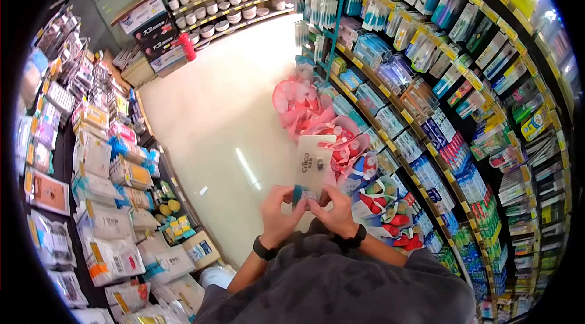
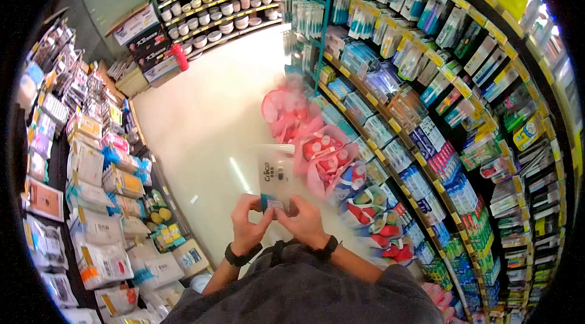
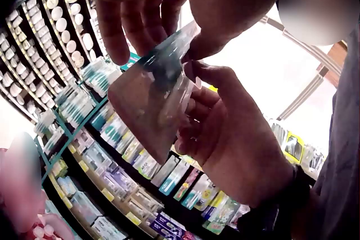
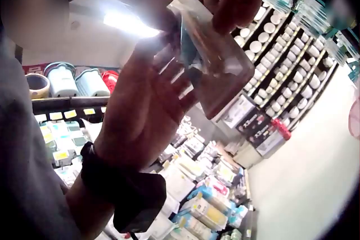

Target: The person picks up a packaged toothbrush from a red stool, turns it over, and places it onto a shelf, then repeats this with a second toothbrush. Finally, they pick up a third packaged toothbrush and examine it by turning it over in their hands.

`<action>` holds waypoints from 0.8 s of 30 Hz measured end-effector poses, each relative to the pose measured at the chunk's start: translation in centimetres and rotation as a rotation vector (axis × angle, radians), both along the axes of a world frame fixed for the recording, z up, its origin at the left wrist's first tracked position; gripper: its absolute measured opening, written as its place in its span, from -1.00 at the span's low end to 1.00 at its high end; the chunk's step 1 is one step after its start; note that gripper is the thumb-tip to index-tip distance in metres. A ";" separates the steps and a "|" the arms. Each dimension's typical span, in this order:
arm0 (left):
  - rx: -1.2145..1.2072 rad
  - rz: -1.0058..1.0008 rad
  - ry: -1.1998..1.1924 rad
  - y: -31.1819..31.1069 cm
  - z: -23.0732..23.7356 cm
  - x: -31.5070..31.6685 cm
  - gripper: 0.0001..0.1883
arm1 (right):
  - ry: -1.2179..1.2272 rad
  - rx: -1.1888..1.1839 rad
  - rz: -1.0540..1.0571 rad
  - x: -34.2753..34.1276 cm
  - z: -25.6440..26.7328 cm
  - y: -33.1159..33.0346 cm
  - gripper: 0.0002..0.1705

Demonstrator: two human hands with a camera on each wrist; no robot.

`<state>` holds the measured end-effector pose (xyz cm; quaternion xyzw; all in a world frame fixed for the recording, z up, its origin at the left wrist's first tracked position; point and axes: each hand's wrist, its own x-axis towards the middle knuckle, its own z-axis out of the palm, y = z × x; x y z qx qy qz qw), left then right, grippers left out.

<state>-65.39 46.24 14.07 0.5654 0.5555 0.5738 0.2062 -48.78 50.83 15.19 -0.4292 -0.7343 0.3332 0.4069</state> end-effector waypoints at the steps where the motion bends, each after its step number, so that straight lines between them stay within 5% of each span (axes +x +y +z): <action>1: -0.001 -0.025 -0.004 0.9 -0.1 -0.4 -0.68 | 0.008 -0.002 -0.018 -0.4 0.1 0.5 -0.67; 9: -0.063 -0.101 -0.059 8.2 -1.5 -2.3 -0.71 | 0.031 -0.026 -0.106 -2.3 -0.9 6.7 -0.67; 24: -0.030 -0.005 0.085 25.2 1.4 -7.4 -0.74 | 0.093 0.101 0.076 -6.9 0.2 26.3 -0.68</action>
